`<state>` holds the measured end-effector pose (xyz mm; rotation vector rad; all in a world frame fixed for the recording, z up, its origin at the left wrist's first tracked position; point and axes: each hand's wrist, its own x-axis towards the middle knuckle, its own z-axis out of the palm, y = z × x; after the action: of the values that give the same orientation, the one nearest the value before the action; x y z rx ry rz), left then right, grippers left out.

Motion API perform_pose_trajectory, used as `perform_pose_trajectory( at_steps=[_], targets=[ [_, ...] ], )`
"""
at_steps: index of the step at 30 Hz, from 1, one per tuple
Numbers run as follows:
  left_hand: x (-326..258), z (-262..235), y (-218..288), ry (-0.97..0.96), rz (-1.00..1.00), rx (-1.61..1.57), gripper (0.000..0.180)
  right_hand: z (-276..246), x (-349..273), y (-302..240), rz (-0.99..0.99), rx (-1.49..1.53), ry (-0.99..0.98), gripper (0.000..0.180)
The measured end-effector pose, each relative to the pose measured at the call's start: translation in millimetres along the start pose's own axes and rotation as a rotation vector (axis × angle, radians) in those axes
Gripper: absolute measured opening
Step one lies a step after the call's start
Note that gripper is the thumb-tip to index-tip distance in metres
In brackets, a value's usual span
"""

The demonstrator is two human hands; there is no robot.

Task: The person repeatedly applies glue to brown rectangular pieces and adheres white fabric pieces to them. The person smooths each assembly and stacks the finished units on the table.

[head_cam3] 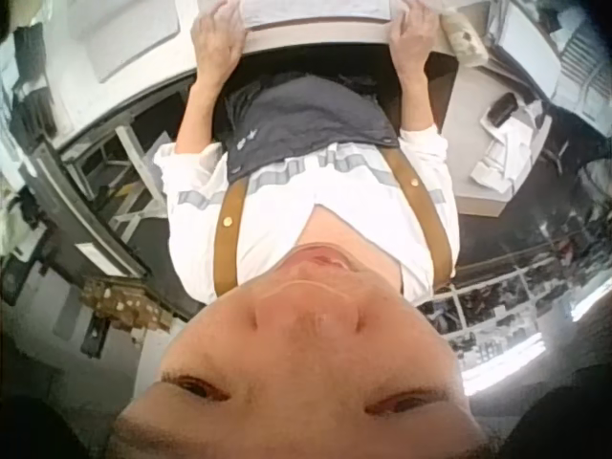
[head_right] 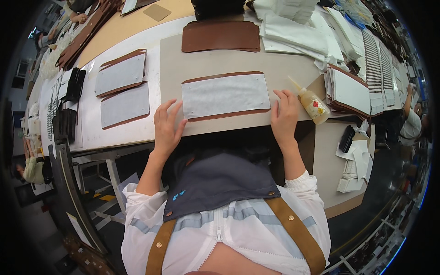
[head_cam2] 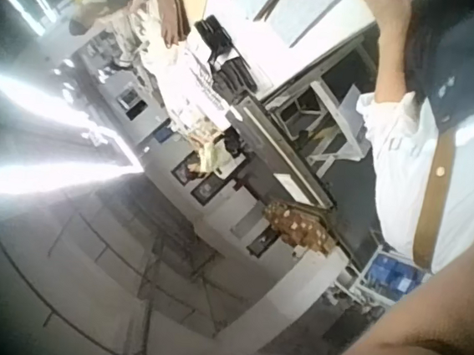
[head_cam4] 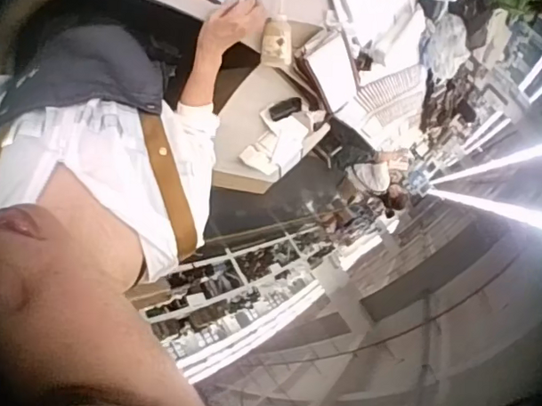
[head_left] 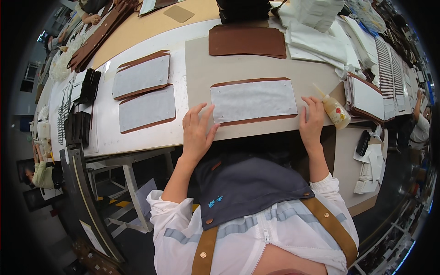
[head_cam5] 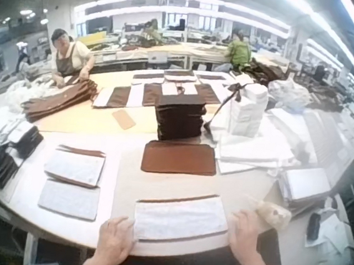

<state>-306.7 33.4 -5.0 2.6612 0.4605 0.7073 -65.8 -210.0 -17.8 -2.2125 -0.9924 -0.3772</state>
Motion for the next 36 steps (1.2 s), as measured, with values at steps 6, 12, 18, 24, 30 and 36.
perform_pose_trajectory(
  at_steps=[6,12,18,24,30,36],
  targets=[
    [42,62,10,-0.075,0.067,-0.103,0.057,45,22,-55,-0.254,0.099,-0.268,0.048],
    [38,74,15,-0.261,0.056,0.169,0.065,63,16,-50,-0.364,-0.085,-0.478,0.087],
    [39,72,13,-0.350,0.004,0.195,0.080,42,15,-17,-0.214,-0.160,-0.466,0.097],
    [36,56,14,-0.389,-0.095,0.176,0.091,37,16,-1,-0.128,-0.194,-0.443,0.099],
    [29,0,16,-0.160,-0.674,-1.284,0.078,20,20,17,0.015,-0.039,-0.260,0.083],
    [29,-5,-26,-0.107,-0.898,-1.545,0.062,22,6,23,-0.054,-0.140,-0.267,0.056]
  ],
)
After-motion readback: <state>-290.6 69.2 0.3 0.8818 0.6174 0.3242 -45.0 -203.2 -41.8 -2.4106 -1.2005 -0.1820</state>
